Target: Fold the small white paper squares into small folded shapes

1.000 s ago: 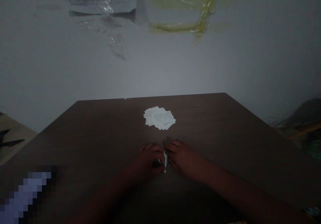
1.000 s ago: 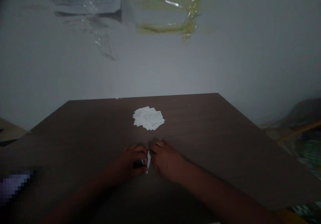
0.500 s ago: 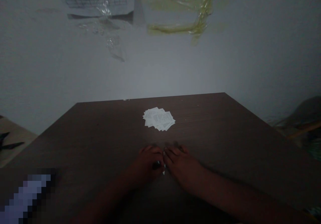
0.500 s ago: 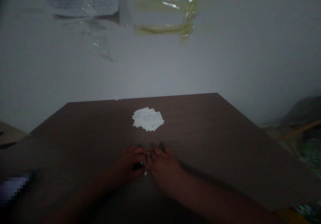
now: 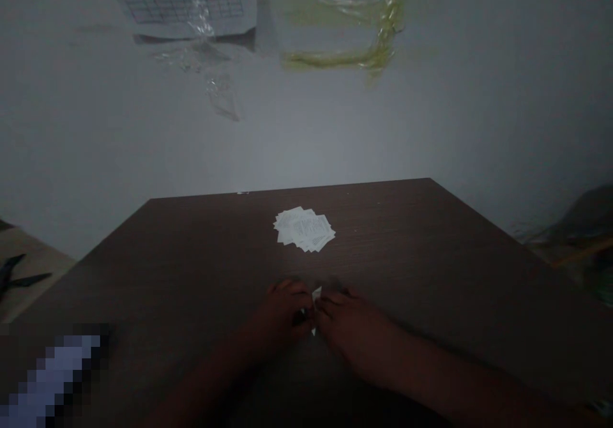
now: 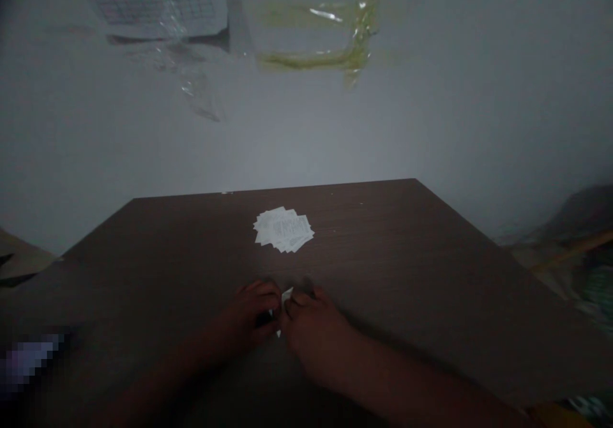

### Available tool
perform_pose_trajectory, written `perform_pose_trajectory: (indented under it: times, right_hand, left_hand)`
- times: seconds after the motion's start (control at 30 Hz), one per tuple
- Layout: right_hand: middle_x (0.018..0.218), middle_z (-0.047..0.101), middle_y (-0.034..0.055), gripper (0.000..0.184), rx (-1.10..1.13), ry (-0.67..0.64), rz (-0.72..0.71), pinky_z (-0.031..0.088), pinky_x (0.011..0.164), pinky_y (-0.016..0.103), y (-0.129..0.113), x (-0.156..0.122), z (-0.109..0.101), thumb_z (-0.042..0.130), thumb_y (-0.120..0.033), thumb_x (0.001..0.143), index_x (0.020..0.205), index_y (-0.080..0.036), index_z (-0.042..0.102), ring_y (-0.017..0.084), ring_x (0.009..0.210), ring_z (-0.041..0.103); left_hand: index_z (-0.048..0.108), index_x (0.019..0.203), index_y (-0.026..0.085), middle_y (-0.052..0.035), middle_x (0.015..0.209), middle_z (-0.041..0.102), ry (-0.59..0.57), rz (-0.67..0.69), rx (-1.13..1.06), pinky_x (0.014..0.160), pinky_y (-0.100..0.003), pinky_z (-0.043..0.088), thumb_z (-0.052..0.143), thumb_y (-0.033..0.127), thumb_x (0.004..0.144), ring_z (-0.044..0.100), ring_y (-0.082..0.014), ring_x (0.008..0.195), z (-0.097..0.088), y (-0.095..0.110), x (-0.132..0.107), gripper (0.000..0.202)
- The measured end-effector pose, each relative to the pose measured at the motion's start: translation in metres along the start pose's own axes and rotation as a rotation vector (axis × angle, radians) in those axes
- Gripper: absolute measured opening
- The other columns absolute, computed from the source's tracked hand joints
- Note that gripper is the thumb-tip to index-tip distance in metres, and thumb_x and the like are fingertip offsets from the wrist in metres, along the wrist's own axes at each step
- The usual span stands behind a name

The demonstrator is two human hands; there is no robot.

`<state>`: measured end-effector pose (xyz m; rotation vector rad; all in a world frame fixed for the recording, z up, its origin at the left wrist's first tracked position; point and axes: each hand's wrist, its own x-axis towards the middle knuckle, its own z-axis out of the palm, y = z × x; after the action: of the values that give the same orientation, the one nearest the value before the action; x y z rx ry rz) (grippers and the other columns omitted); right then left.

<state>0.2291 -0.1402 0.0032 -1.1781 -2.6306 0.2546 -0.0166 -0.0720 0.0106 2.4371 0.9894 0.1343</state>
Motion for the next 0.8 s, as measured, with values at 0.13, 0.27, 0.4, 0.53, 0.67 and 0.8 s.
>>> perform_pose_trajectory:
  times: [0.13,0.27,0.4,0.53,0.67,0.8]
  right_hand:
    - [0.120,0.095,0.0137,0.017,0.017,-0.087,0.121,0.066,0.114,0.050,0.006,0.009,-0.022,0.077,-0.018,0.116,0.118,-0.022,0.093,0.035,0.118,0.088]
    - [0.114,0.095,0.0146,0.020,0.021,-0.073,0.235,0.068,0.110,0.050,0.017,0.018,-0.025,0.073,-0.018,0.117,0.112,-0.021,0.093,0.036,0.112,0.088]
    - [0.115,0.094,0.0159,0.021,0.080,-0.045,0.315,0.069,0.104,0.048,0.021,0.022,-0.018,0.073,-0.023,0.119,0.111,-0.021,0.093,0.036,0.110,0.089]
    - [0.115,0.094,0.0148,0.023,0.182,-0.031,0.379,0.068,0.099,0.043,0.020,0.022,-0.014,0.071,-0.022,0.120,0.111,-0.021,0.092,0.033,0.107,0.089]
    - [0.110,0.094,0.0093,0.023,0.445,0.005,0.430,0.065,0.091,0.037,0.020,0.022,-0.012,0.070,-0.017,0.118,0.109,-0.022,0.090,0.028,0.097,0.087]
    - [0.110,0.094,0.0046,0.023,0.649,0.026,0.439,0.066,0.089,0.035,0.018,0.022,-0.010,0.070,-0.015,0.116,0.115,-0.024,0.091,0.025,0.097,0.087]
  left_hand:
    - [0.076,0.098,0.024,-0.0049,0.124,0.083,0.044,-0.049,0.022,0.121,-0.052,0.057,0.091,0.017,0.099,0.076,-0.0338,0.128,0.002,-0.004,0.006,0.016]
    - [0.072,0.099,0.024,-0.0069,0.128,0.082,0.073,-0.082,0.049,0.120,-0.052,0.059,0.089,0.018,0.101,0.077,-0.0356,0.129,0.003,-0.005,0.006,0.018]
    - [0.073,0.114,0.025,-0.0098,0.141,0.082,0.155,-0.054,0.011,0.124,-0.050,0.061,0.082,0.016,0.102,0.077,-0.0362,0.137,0.003,-0.004,0.001,0.017]
    - [0.073,0.121,0.027,-0.0076,0.141,0.081,0.152,-0.060,-0.057,0.125,-0.050,0.062,0.077,0.013,0.100,0.078,-0.0332,0.136,0.001,-0.001,0.000,0.026]
    - [0.073,0.126,0.026,-0.0072,0.141,0.078,0.170,-0.085,-0.151,0.123,-0.046,0.063,0.074,0.013,0.101,0.079,-0.0306,0.132,-0.003,-0.001,0.001,0.028]
    - [0.072,0.128,0.026,-0.0074,0.142,0.078,0.183,-0.102,-0.209,0.116,-0.043,0.065,0.075,0.020,0.106,0.080,-0.0294,0.128,-0.003,-0.006,0.001,0.023]
